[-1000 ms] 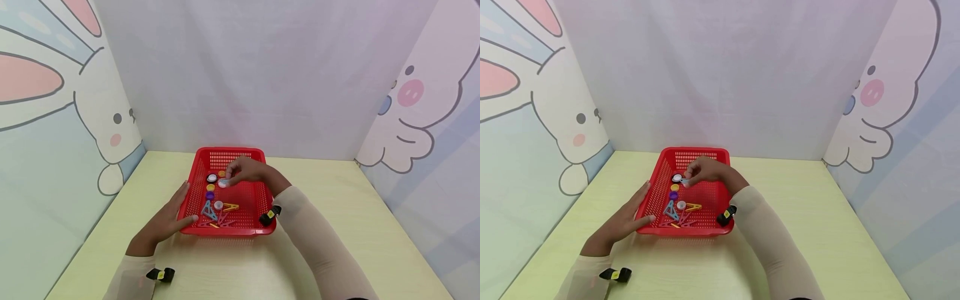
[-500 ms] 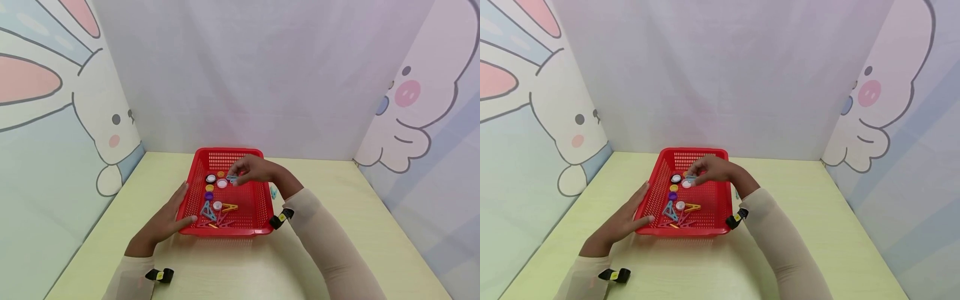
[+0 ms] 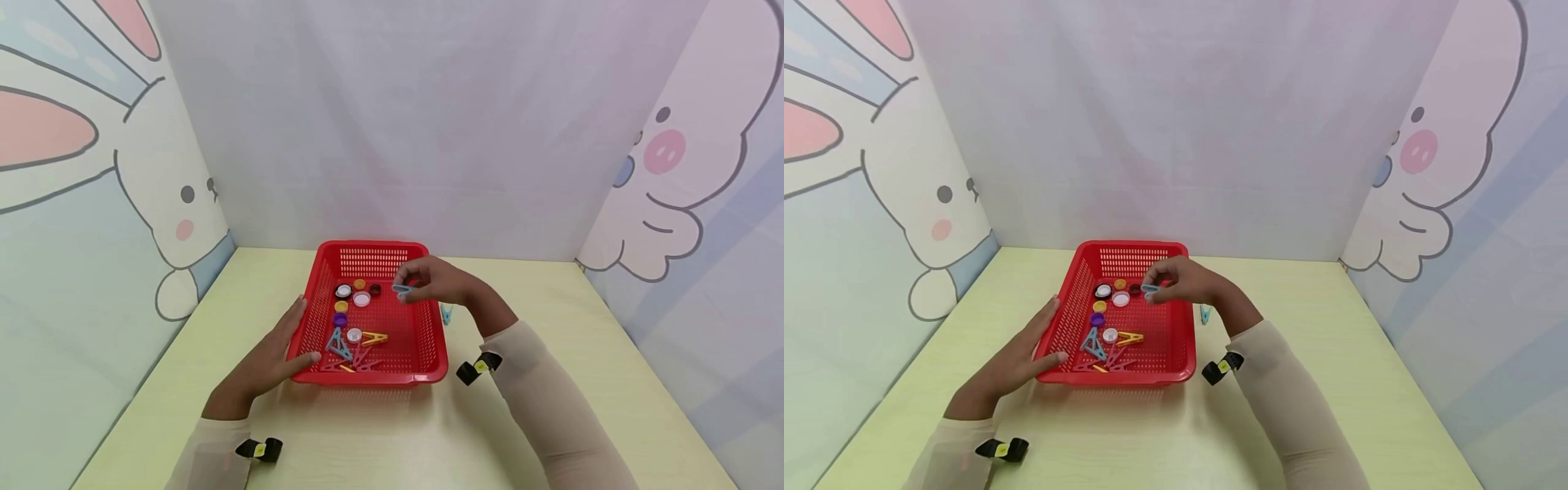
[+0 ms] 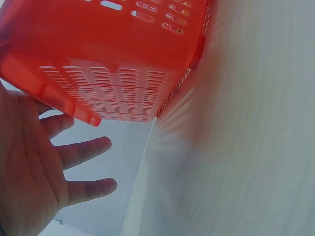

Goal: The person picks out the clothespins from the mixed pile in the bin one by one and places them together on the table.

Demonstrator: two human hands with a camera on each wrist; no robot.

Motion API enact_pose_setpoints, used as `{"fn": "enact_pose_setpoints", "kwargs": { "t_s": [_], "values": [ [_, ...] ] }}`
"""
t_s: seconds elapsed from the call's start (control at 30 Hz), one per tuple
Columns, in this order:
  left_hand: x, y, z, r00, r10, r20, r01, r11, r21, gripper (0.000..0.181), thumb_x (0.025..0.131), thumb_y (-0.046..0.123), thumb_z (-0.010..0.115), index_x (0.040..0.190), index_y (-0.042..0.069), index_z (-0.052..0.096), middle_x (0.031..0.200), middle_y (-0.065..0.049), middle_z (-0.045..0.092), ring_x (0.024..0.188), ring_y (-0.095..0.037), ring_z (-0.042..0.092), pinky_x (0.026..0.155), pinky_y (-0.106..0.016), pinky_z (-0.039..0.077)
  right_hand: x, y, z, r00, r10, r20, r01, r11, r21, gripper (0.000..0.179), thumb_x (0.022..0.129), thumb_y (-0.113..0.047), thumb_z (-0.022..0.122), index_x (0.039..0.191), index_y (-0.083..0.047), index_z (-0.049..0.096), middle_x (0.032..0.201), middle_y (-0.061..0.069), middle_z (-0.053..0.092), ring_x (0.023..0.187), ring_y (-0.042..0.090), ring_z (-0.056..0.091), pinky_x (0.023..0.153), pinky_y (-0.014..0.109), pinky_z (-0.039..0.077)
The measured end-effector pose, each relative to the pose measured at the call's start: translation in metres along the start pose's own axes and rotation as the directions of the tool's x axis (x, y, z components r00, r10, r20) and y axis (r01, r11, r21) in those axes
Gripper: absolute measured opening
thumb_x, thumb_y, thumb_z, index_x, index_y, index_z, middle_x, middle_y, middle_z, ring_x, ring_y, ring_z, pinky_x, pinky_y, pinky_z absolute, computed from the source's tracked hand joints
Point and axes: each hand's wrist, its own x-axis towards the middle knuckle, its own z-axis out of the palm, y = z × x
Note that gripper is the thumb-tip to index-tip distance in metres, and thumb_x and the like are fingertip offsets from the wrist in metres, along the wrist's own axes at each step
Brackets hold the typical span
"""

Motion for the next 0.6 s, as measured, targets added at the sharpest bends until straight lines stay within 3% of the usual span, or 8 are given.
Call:
{"fn": "enact_pose_setpoints", "kwargs": {
  "t_s": [0.33,0.6],
  "values": [
    [0.000,0.000,0.000,1.000,-0.001,0.000,0.001,1.000,0.001,0.117,0.092,0.047,0.081,0.177,0.013,0.007,0.183,-0.020,0.014,0.157,-0.050,0.036,0.095,-0.058,0.066,-0.026,0.012,-0.002,0.989,0.000,-0.146,-0.005,0.999,-0.036,0.025,0.096,-0.009,0.081,0.119,-0.007,0.074,0.106,0.008,0.070,0.097,0.028,0.067,0.086,0.039,0.066],
    [0.000,0.000,0.000,1.000,-0.003,0.001,0.003,1.000,0.002,0.118,0.092,0.047,0.081,0.177,0.013,0.007,0.183,-0.020,0.014,0.156,-0.051,0.036,0.095,-0.058,0.066,-0.041,0.027,-0.001,0.966,-0.012,-0.258,-0.021,0.992,-0.123,0.020,0.093,-0.014,0.084,0.109,-0.009,0.073,0.102,0.006,0.069,0.100,0.025,0.065,0.085,0.036,0.064]
  ]
}}
